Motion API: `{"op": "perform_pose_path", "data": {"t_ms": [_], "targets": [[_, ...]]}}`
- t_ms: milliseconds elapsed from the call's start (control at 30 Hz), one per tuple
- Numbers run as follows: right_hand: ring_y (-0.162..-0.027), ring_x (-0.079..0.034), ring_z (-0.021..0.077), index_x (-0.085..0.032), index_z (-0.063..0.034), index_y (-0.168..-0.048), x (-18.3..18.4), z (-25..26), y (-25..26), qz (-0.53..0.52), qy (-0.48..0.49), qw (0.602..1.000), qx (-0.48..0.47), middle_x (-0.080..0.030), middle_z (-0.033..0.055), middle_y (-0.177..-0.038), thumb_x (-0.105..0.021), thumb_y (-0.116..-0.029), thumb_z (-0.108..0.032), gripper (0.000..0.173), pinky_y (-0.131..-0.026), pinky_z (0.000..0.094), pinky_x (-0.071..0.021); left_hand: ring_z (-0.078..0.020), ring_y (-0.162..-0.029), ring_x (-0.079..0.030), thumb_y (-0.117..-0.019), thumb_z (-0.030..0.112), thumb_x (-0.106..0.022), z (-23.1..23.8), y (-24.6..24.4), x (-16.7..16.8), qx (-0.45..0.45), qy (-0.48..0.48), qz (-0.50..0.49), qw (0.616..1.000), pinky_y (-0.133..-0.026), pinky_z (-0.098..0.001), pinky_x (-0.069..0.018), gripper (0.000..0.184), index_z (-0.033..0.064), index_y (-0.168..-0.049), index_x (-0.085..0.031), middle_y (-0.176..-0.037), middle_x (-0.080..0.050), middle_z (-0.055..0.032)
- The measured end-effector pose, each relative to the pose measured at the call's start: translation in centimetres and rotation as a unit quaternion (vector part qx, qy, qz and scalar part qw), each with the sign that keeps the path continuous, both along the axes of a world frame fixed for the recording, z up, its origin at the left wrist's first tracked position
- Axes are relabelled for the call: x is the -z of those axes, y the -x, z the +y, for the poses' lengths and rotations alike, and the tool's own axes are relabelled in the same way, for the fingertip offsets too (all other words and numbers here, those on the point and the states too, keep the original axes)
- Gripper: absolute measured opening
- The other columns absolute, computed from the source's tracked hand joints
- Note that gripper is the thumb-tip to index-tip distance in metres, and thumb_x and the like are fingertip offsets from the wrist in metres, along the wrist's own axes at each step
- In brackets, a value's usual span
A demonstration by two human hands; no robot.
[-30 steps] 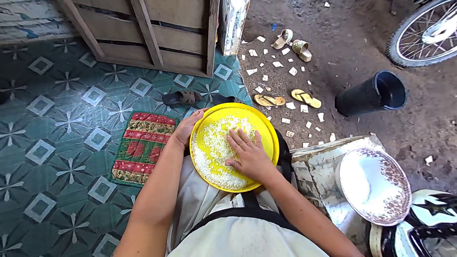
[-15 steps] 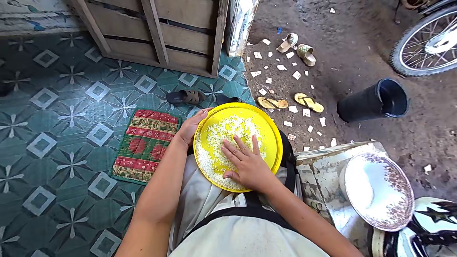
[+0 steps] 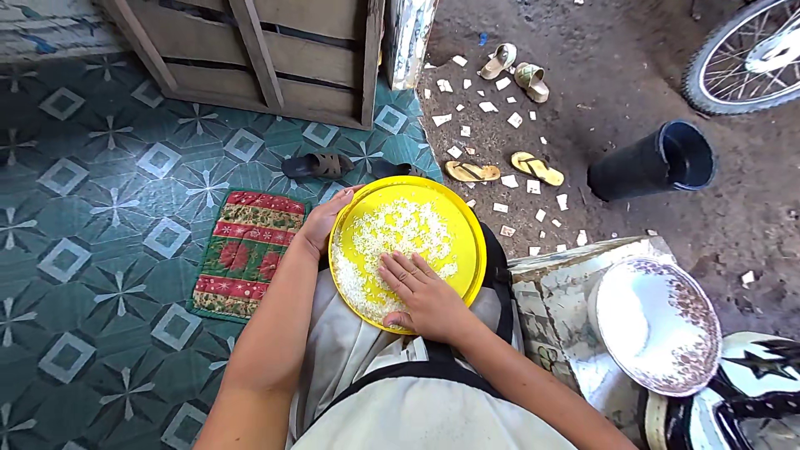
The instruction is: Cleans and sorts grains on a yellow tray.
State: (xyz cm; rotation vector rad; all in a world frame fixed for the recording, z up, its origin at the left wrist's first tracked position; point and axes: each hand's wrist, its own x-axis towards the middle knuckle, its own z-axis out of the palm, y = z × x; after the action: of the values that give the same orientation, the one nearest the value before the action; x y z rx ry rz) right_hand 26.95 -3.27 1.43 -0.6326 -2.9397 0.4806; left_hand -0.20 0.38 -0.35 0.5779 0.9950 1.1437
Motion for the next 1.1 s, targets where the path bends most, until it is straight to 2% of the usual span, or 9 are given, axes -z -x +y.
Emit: {"op": "perform_pose_path", "data": {"t_ms": [433, 900, 1100], "targets": [[-0.153, -0.033, 0.0276, -0.043, -0.0044, -0.155, 0.09, 0.01, -0.04, -0.001, -0.001, 1.000, 0.002, -0.038, 0.0124, -0.163, -0.020, -0.1021, -0.070, 0.087, -0.125, 0.0525, -0.0232, -0.0124, -0.105, -0.069, -0.1116, 0.030, -0.024, -0.18, -0.38, -0.57, -0.013, 0.011, -0.006, 1.000, -0.087, -0.0295, -0.0591, 0.042, 0.0145, -0.144, -0.046, -0.119, -0.069, -0.0056], [-0.152, -0.035, 0.0286, -0.045, -0.0037, -0.153, 0.14, 0.04, 0.00, 0.009, -0.006, 1.000, 0.006, -0.040, 0.0132, -0.162, -0.021, -0.1019, -0.070, 0.087, -0.124, 0.0532, -0.0242, -0.0133, -0.110, -0.067, -0.1102, 0.031, -0.026, -0.15, -0.04, 0.19, -0.003, -0.012, -0.011, 1.000, -0.091, -0.0305, -0.0577, 0.045, 0.0137, -0.148, -0.043, -0.126, -0.067, -0.0066], [-0.152, -0.035, 0.0283, -0.045, -0.0039, -0.153, 0.15, 0.06, 0.03, 0.012, -0.012, 1.000, 0.005, -0.040, 0.0129, -0.162, -0.022, -0.1020, -0.070, 0.087, -0.124, 0.0531, -0.0247, -0.0132, -0.106, -0.069, -0.1090, 0.025, -0.029, -0.27, 0.07, 0.21, -0.005, -0.016, -0.011, 1.000, -0.087, -0.0304, -0.0593, 0.041, 0.0147, -0.146, -0.043, -0.122, -0.068, -0.0067]]}}
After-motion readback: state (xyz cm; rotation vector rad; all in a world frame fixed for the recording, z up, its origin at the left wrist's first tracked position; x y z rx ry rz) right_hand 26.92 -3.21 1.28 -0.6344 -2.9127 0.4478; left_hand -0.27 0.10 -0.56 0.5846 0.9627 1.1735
